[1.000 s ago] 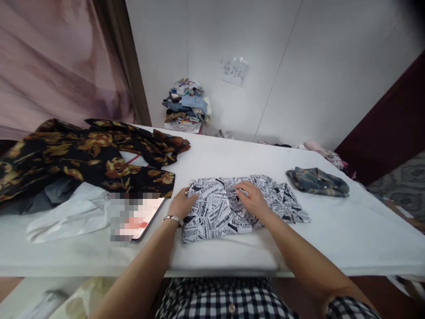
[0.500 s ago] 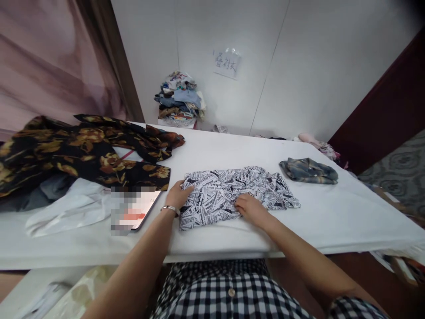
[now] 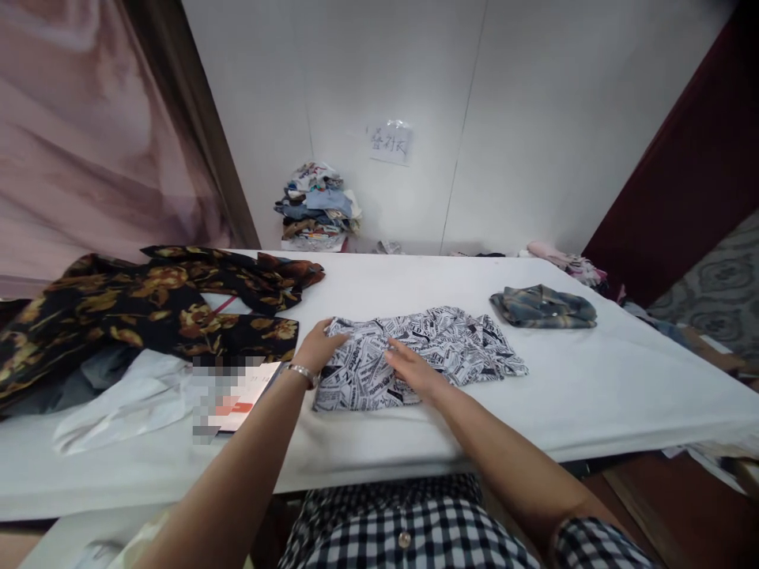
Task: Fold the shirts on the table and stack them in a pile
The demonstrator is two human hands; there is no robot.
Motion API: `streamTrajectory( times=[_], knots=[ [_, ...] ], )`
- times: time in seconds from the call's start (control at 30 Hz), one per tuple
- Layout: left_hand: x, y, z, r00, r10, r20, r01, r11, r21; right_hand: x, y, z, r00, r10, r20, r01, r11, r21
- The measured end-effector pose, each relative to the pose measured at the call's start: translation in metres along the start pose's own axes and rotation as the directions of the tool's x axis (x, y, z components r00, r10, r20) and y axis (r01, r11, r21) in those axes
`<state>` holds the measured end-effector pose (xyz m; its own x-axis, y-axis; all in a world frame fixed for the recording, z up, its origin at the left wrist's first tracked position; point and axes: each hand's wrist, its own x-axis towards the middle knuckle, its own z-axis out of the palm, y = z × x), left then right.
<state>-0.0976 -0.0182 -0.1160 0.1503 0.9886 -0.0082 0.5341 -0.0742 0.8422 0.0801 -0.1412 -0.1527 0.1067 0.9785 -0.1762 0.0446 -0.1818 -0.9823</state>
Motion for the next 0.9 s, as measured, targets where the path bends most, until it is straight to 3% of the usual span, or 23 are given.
streamTrajectory(
  times=[0.13, 0.2, 0.27, 0.37, 0.43, 0.53, 0.6, 0.7, 0.77, 0.83, 0.9],
  knots=[
    [-0.007, 0.072, 0.033, 0.973, 0.155, 0.171, -0.134, 0.982, -0.132, -0.007, -0.005, -0.032, 0.999, -0.041, -0.031, 0.045, 0.987, 0.156],
    [-0.012, 0.098, 0.059, 0.925, 0.174, 0.337, -0.071, 0.952, -0.298, -0.012, -0.006, -0.057, 0.994, -0.03, -0.104, 0.051, 0.978, 0.203],
    [-0.016, 0.105, 0.084, 0.881, 0.209, 0.424, -0.014, 0.908, -0.419, -0.016, -0.002, -0.083, 0.98, 0.058, -0.192, -0.005, 0.965, 0.263],
    [-0.018, 0.08, 0.104, 0.92, 0.27, 0.284, -0.178, 0.934, -0.31, -0.024, 0.006, -0.115, 0.943, 0.179, -0.282, -0.087, 0.947, 0.309],
    [-0.021, 0.052, 0.106, 0.941, 0.284, 0.182, -0.264, 0.956, -0.126, -0.029, 0.012, -0.128, 0.933, 0.175, -0.313, -0.085, 0.956, 0.28],
    [-0.036, 0.018, 0.103, 0.939, 0.315, 0.139, -0.324, 0.945, 0.043, -0.033, 0.017, -0.136, 0.941, 0.176, -0.29, -0.111, 0.968, 0.227],
    [-0.054, 0.007, 0.101, 0.888, 0.437, 0.146, -0.454, 0.883, 0.12, -0.031, 0.019, -0.139, 0.942, 0.189, -0.277, -0.147, 0.975, 0.165],
    [-0.08, 0.001, 0.099, 0.723, 0.644, 0.249, -0.69, 0.695, 0.202, -0.024, 0.025, -0.144, 0.933, 0.152, -0.326, -0.146, 0.988, 0.042],
    [-0.091, -0.001, 0.1, 0.635, 0.692, 0.343, -0.772, 0.586, 0.247, -0.019, 0.032, -0.147, 0.933, 0.124, -0.339, -0.13, 0.991, 0.004],
    [-0.093, -0.002, 0.1, 0.609, 0.69, 0.392, -0.793, 0.533, 0.295, -0.016, 0.039, -0.148, 0.939, 0.09, -0.331, -0.103, 0.994, -0.021],
    [-0.089, -0.001, 0.102, 0.613, 0.683, 0.396, -0.79, 0.519, 0.328, -0.015, 0.043, -0.148, 0.942, 0.021, -0.335, -0.049, 0.996, -0.074]
  ],
)
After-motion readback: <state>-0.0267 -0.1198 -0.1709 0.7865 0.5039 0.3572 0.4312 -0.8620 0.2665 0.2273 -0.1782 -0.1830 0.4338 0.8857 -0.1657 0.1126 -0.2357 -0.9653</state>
